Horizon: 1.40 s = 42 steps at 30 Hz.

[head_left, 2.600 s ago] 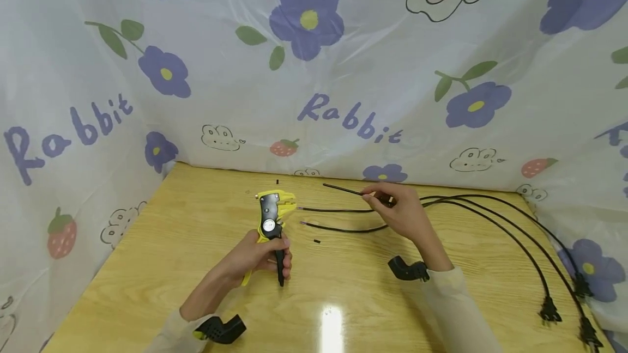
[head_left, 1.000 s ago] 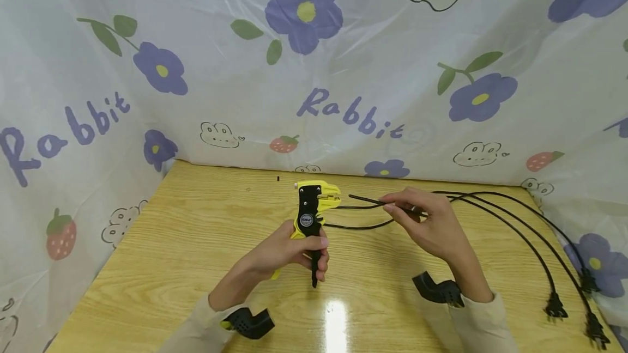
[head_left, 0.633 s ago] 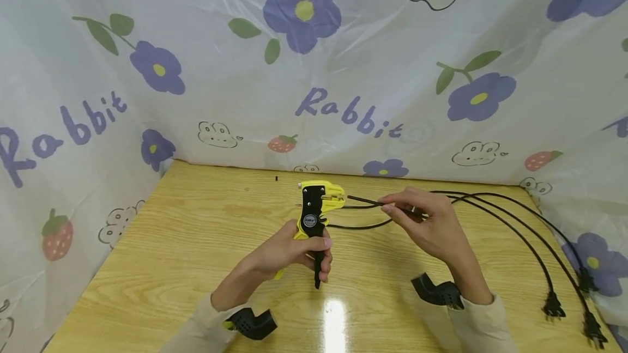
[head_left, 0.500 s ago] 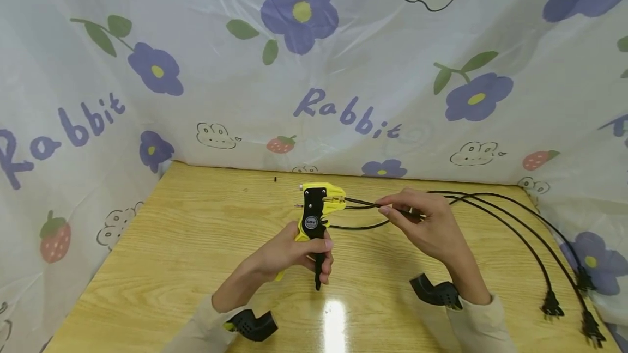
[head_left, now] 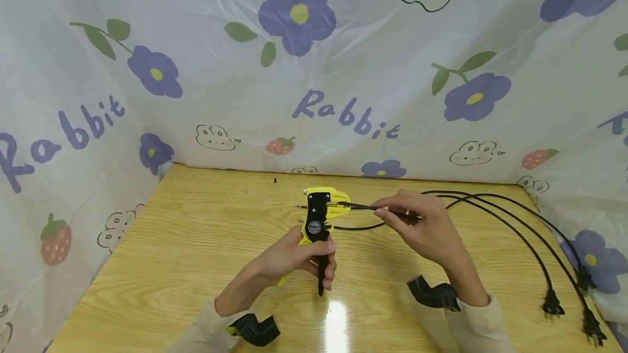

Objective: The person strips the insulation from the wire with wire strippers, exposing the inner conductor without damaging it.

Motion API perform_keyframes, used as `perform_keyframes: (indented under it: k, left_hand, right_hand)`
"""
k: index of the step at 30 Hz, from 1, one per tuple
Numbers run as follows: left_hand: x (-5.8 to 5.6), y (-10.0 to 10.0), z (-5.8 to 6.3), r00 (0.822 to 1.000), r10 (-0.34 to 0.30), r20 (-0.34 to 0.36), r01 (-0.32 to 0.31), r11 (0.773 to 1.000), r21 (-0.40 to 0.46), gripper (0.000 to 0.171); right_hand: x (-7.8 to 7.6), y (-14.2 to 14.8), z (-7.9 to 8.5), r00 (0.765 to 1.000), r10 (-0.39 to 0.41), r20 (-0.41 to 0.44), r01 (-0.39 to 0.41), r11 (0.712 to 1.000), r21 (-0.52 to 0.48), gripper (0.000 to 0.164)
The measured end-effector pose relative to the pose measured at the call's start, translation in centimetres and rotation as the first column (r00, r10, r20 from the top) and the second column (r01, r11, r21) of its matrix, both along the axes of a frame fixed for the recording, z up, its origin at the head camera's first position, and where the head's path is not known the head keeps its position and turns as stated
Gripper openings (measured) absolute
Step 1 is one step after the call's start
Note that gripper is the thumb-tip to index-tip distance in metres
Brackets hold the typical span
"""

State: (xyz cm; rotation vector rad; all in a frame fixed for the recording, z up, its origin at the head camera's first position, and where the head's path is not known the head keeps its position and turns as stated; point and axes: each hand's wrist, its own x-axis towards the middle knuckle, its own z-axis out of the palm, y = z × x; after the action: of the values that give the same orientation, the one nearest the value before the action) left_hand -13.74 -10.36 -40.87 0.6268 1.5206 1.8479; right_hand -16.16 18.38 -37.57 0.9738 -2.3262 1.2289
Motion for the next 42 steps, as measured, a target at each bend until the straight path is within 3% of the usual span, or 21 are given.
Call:
perform_keyframes:
  k: [10,21,33,42]
  left_hand:
    - [0.1,0.3,-0.1,1.0,-0.017,0.022,0.017,1.0,0.015,0.029]
    - [0.2,0.4,-0.1,0.999,-0.019,0.04,0.018,1.0,0.022,0.021]
    - [0.5,0.8,-0.1,0.999,0.042,0.03,-0.042,0.999,-0.012,0.021]
    - [0.8,1.1,-0.4,0.995,0.095,-0.01,-0.096,0.995,-0.026,0.032]
  right_hand:
    - [0.1,-0.2,0.0,0.999,0.0,-0.036,0.0,1.0,0.0,0.027]
    - [0.1,-0.4,0.1,0.998,-0.014,-0.064,0.015,1.0,0.016,0.025]
    - [0.0,-0.5,-0.1,0.999,0.001,-0.052,-0.001,1.0,0.002,0.025]
    - [0.0,-0.7,-0.3,0.999,0.009,-0.049,-0.01,1.0,-0.014,0.026]
